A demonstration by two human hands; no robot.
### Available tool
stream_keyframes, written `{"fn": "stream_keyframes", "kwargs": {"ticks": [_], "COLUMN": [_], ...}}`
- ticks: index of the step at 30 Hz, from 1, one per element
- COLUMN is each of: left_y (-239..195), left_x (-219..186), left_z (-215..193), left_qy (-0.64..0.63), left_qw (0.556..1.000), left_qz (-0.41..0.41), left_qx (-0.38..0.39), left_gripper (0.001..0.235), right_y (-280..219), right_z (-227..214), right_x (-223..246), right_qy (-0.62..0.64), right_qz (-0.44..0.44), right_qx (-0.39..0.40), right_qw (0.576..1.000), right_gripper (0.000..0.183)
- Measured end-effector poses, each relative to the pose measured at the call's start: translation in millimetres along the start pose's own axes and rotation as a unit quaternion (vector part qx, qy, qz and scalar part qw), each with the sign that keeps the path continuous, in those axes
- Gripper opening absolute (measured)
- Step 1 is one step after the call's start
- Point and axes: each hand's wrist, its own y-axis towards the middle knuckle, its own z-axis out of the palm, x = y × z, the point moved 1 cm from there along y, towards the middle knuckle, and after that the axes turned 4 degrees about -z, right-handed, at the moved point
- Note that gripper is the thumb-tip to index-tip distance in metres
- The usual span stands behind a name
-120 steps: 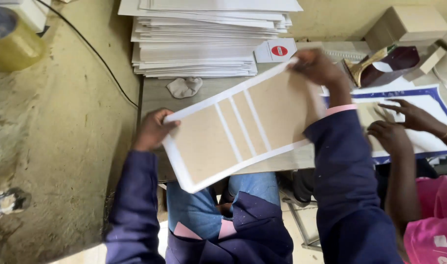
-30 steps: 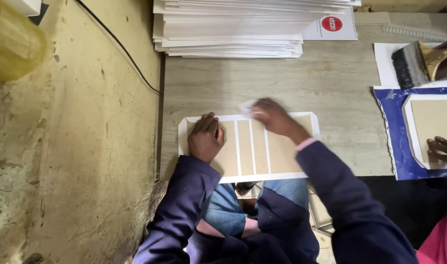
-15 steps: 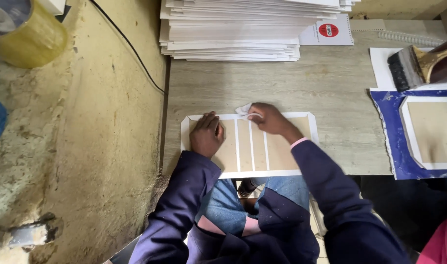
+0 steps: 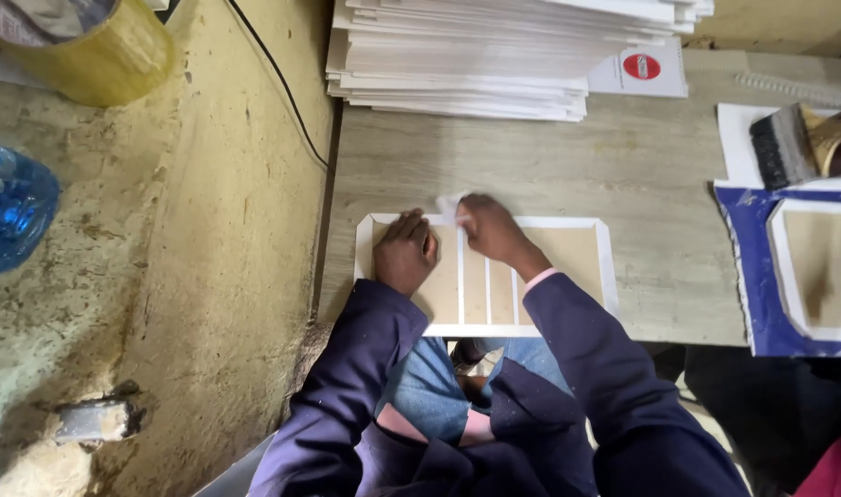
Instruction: Assembling paper folders by folding templates and applying adhesive or smoothing edges with a cloth scrap.
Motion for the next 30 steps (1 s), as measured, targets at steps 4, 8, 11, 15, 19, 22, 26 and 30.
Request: {"fn": "stream_keyframes", "kwargs": {"ticks": [4, 8, 11, 15, 19, 22, 26, 30], "left_y": [-21.4, -30.5, -28.1, -20.7, -132.9, -201.5, -174.2, -141.2], "left_x": [11.1, 7.0, 2.3, -37.4, -70.7, -56.5, -29.8, -4.1], "left_z": [28.8, 32.0, 20.3, -64.0, -104.1, -77.5, -113.2, -124.2], "left_qy": [-0.005, -0.036, -0.041, -0.131, -0.297, -0.595, -0.551, -0.451], "left_qw": [1.000, 0.998, 0.997, 0.988, 0.890, 0.470, 0.499, 0.616], "left_qz": [0.027, 0.050, 0.071, -0.013, -0.311, -0.645, -0.668, -0.635], "left_qx": [0.003, 0.009, 0.009, 0.074, 0.149, 0.095, 0.004, 0.115], "left_gripper": [0.016, 0.016, 0.015, 0.040, 0.071, 0.009, 0.041, 0.026], "right_y": [22.9, 78.0, 100.1, 117.9, 80.3, 28.8, -37.8, -75.5], "right_z": [-22.1, 7.4, 11.4, -0.1, -64.9, -44.9, -68.9, -97.9], "right_x": [-15.8, 28.9, 104.8, 56.2, 43.9, -32.7, -8.7, 31.3], "right_qy": [0.068, 0.081, 0.187, 0.132, -0.054, -0.065, -0.175, -0.127], "right_qz": [-0.056, -0.077, -0.069, -0.031, 0.027, 0.094, 0.138, 0.251], "right_qx": [0.046, 0.035, 0.084, 0.060, 0.034, 0.019, 0.075, 0.233], "right_qw": [0.995, 0.993, 0.976, 0.989, 0.998, 0.993, 0.972, 0.931], "right_gripper": [0.009, 0.012, 0.015, 0.021, 0.115, 0.097, 0.062, 0.050]}}
